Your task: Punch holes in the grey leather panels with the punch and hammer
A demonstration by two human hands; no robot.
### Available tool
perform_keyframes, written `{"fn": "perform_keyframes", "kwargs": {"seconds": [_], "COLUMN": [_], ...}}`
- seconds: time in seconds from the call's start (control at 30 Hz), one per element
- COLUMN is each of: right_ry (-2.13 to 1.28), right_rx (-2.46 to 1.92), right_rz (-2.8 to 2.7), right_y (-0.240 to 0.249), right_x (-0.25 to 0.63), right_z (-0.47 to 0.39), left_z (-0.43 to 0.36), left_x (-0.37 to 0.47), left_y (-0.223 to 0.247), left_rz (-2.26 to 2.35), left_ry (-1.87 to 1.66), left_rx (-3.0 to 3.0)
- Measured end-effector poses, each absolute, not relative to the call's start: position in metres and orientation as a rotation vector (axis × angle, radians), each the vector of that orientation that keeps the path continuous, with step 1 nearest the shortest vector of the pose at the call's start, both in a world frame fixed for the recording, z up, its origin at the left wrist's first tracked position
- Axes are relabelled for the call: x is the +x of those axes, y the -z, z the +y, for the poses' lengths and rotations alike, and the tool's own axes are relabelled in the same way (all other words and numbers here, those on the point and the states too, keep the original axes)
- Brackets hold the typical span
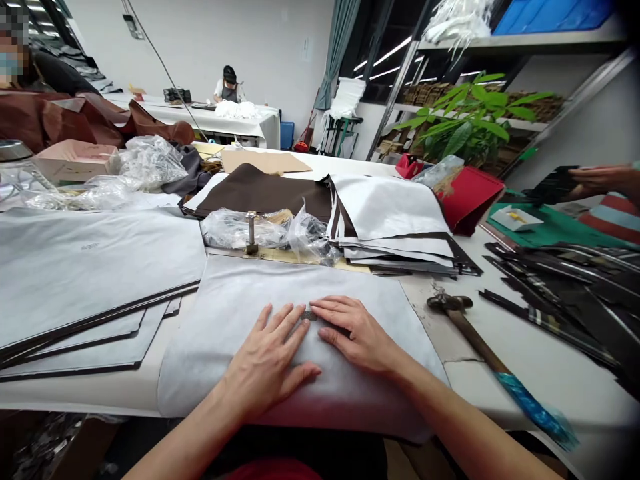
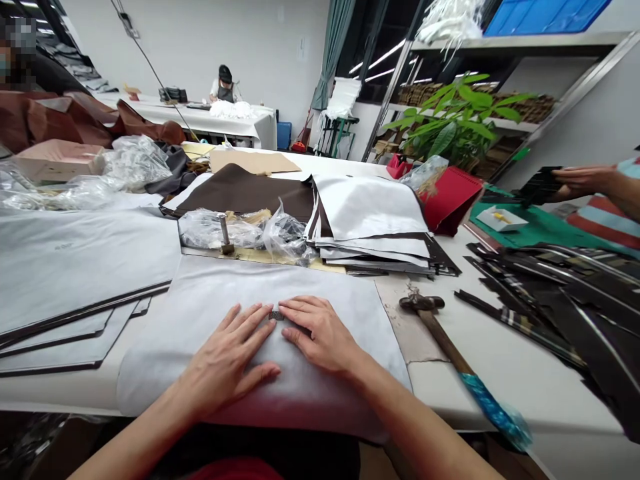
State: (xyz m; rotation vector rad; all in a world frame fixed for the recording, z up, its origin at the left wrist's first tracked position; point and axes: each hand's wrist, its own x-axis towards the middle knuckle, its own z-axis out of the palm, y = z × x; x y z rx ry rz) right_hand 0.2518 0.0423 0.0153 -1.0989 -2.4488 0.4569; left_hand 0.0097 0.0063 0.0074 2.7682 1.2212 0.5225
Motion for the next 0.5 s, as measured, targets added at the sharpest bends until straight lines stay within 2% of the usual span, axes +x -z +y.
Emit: {"fn": "perform_keyframes", "kwargs": {"seconds": [0.23,0.4,0.5], "right_ry": [-0.521,-0.185,-0.143], "right_rx": [-1.203,-1.709,-1.941], "right_rz": [-2.415,-2.260,-2.269], "right_y": [-0.032,-0.069,-0.075], "right_x": [0.248,0.232,0.222], "right_z": [0.063,0.167,0.222], "left_z": [0.010,0.011,0.012], "left_x": [0.013,0.012,0.014], "left_y": [-0.011,-0.013,-0.012], "left_rz": [1.198,1.175,1.181], "left_ry": [-0.394,-0.447,-0.471], "left_rx": [2.722,2.698,2.670]}}
